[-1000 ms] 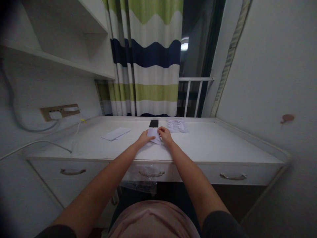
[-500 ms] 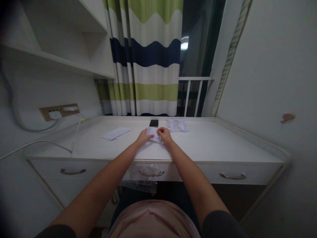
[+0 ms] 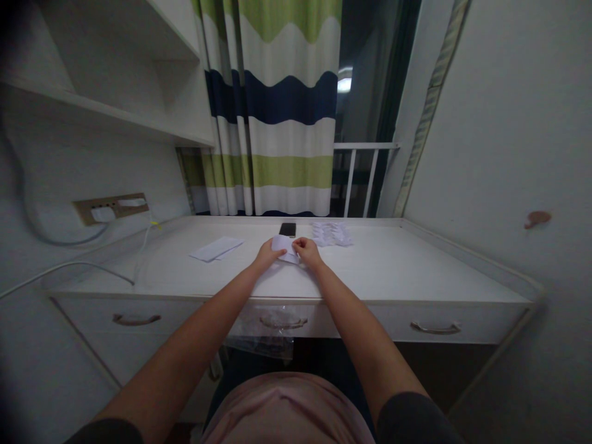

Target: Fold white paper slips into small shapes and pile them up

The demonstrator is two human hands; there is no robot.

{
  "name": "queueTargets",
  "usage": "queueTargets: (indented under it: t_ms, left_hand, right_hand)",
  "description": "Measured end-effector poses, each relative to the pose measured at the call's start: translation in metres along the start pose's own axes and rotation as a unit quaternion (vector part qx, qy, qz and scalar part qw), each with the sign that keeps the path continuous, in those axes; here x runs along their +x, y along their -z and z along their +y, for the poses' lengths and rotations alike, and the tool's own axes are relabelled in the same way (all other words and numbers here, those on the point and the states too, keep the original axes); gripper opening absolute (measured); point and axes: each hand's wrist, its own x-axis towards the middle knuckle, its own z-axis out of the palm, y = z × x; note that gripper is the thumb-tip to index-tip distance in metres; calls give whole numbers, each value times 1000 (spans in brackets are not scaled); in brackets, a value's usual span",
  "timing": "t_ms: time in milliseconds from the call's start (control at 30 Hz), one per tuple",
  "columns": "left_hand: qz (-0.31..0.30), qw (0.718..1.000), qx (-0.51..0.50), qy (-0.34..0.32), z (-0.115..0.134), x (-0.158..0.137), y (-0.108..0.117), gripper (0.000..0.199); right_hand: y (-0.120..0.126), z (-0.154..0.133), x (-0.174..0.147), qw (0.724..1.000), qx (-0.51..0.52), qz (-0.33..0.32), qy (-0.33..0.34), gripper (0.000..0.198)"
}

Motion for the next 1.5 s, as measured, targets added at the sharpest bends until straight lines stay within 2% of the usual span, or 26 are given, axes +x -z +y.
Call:
queueTargets:
  t_ms: [300, 600, 800, 1500]
  left_hand:
    - [10, 1000, -12, 4, -1, 1, 1, 40]
    - [23, 999, 23, 0, 0, 1, 1, 40]
    - [36, 999, 26, 4, -1, 2, 1, 40]
    - [66, 998, 19, -3, -2, 3, 3, 41]
  right_hand:
    - [0, -1, -1, 1000, -1, 0, -10, 16]
    - [-1, 3, 1, 1000, -29, -1, -1, 19]
    - [0, 3, -1, 999, -16, -27, -11, 24]
    - [0, 1, 2, 999, -37, -5, -11, 21]
